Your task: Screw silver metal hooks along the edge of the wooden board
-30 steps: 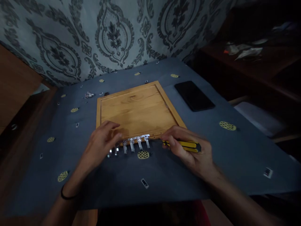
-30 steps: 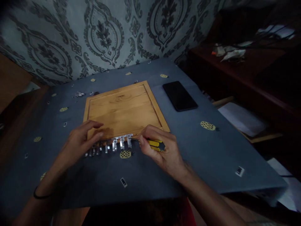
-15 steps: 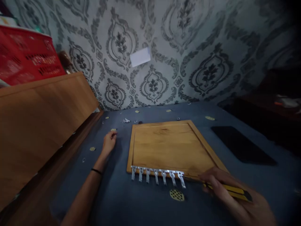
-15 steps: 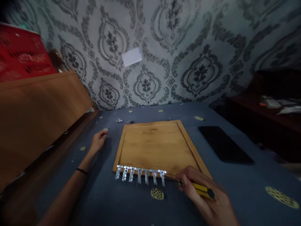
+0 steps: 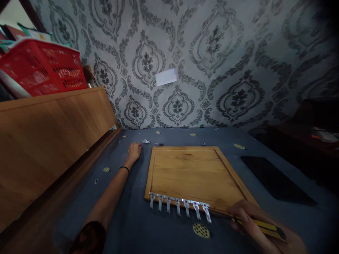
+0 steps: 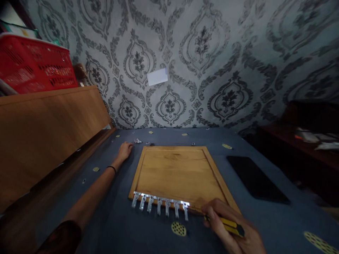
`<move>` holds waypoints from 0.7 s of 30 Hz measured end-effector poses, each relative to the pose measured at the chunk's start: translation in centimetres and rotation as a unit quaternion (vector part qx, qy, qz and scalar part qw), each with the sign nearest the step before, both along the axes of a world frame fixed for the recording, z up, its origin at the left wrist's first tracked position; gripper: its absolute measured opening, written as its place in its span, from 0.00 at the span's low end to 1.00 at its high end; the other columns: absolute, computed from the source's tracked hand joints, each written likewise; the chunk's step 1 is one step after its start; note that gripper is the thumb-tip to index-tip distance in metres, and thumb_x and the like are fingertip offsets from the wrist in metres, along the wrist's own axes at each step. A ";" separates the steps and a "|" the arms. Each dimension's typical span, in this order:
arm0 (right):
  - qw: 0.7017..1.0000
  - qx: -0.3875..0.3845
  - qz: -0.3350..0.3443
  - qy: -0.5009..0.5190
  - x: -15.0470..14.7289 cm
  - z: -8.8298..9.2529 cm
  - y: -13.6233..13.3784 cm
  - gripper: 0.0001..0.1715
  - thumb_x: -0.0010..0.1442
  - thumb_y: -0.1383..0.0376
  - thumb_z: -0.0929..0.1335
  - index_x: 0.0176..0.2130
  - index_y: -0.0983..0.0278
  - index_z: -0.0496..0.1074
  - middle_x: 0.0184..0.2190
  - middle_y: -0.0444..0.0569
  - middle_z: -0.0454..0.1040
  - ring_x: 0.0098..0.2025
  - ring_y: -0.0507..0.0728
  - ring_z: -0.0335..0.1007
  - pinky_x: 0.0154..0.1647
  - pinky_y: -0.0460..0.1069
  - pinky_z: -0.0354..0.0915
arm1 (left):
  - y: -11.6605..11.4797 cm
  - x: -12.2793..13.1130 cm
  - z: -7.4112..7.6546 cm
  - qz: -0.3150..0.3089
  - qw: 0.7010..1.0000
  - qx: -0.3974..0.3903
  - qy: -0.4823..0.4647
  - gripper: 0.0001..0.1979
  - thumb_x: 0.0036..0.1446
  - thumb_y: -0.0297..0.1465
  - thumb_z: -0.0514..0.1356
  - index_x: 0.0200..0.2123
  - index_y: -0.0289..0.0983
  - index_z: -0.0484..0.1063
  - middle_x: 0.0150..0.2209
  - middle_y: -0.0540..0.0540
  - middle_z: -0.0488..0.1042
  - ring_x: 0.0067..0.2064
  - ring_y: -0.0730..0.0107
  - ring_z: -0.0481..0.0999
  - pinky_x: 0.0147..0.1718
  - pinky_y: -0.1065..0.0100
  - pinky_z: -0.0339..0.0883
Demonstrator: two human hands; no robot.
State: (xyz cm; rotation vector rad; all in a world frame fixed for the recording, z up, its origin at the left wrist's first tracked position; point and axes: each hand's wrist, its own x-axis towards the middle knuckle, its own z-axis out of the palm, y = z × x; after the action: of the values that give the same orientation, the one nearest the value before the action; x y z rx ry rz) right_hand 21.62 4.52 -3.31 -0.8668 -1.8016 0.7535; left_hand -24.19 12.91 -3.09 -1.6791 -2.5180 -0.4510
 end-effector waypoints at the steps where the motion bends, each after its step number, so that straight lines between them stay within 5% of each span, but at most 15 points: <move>1: 1.000 0.011 0.005 0.005 0.0 0.1 0.0 0.28 0.66 0.45 0.65 0.23 0.58 0.71 0.19 0.45 0.74 0.21 0.57 0.73 0.24 0.47 0.68 | 0.1 0.1 0.3 -0.004 1.000 -0.012 0.010 0.19 0.68 0.38 0.62 0.58 0.37 0.71 0.57 0.40 0.73 0.53 0.58 0.77 0.51 0.51 0.76; 9: 0.999 0.019 0.025 -0.021 -0.1 2.7 -0.8 0.26 0.68 0.48 0.66 0.24 0.60 0.72 0.20 0.46 0.74 0.21 0.56 0.73 0.22 0.48 0.68 | 0.4 1.0 2.2 -0.029 0.988 -0.121 0.088 0.19 0.68 0.38 0.62 0.58 0.37 0.71 0.57 0.40 0.74 0.53 0.57 0.77 0.51 0.52 0.76; 21: 0.999 -0.020 0.033 -0.005 -0.3 2.9 -1.4 0.28 0.70 0.48 0.65 0.24 0.62 0.69 0.22 0.46 0.72 0.23 0.53 0.70 0.25 0.48 0.63 | 2.5 2.9 3.8 -0.084 0.965 -0.196 0.152 0.20 0.68 0.38 0.63 0.58 0.36 0.71 0.57 0.39 0.74 0.53 0.56 0.77 0.51 0.51 0.76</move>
State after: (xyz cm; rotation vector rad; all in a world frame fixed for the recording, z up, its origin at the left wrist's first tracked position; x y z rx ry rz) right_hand 21.34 3.16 -0.38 -0.8418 -1.8362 0.8321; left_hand -21.33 15.36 0.74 -1.9201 -2.3534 0.3014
